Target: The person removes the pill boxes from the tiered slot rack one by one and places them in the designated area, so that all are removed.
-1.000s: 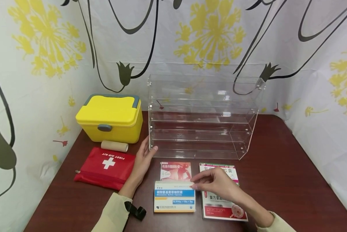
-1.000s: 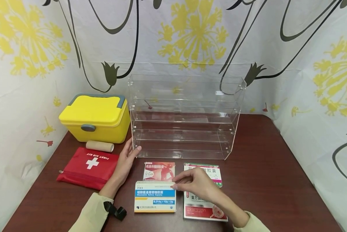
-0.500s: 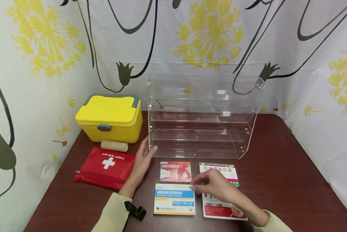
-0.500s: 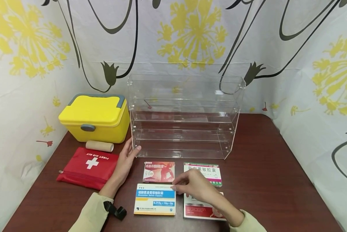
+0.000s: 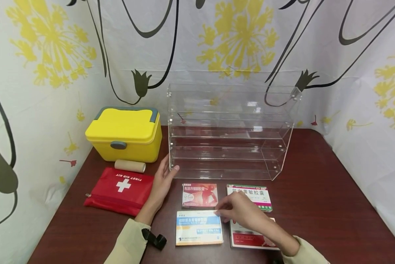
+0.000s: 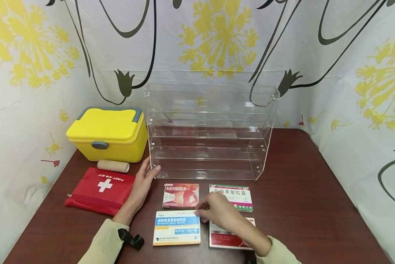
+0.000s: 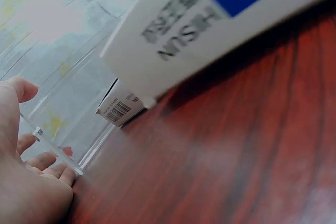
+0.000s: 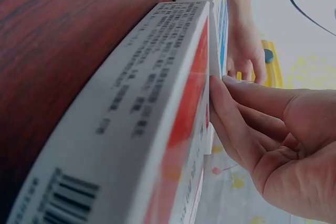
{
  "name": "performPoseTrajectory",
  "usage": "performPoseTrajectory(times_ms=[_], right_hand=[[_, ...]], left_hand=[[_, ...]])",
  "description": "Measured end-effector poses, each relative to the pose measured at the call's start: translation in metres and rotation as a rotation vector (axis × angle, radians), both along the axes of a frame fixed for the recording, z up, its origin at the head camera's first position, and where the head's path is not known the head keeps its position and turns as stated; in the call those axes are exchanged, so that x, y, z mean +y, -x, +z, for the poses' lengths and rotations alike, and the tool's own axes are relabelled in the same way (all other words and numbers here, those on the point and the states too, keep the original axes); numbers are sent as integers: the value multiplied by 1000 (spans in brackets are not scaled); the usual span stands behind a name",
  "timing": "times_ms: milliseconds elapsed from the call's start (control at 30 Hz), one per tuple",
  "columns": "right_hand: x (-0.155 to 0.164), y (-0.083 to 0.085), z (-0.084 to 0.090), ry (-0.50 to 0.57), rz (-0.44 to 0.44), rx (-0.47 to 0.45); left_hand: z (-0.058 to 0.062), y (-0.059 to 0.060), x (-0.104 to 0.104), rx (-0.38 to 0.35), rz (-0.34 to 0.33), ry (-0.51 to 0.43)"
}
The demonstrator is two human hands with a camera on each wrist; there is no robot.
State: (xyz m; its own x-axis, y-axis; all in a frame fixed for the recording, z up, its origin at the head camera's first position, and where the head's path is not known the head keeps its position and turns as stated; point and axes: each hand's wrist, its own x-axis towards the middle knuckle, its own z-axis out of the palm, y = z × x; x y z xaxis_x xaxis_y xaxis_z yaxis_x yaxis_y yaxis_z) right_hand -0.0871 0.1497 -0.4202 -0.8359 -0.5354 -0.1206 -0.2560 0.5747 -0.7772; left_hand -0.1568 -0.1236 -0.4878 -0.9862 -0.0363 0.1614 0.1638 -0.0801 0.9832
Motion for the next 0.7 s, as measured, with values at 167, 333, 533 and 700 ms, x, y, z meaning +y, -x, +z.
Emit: performPoseTrajectory(times_ms=[167,333,533,700], right_hand=[[-2,-2,-1,-24,-12,7],[-4,-2,0,-45,-12,18],[-5,-4,0,-51,-11,42],[0,-9,3,8,-51,49]], left_hand=[[1,0,0,-17,-14,-5],[11,-4,-1,-47,-33,-3],[33,-14,1,-65,-37,15],[27,-13,1,-65,-21,-14]])
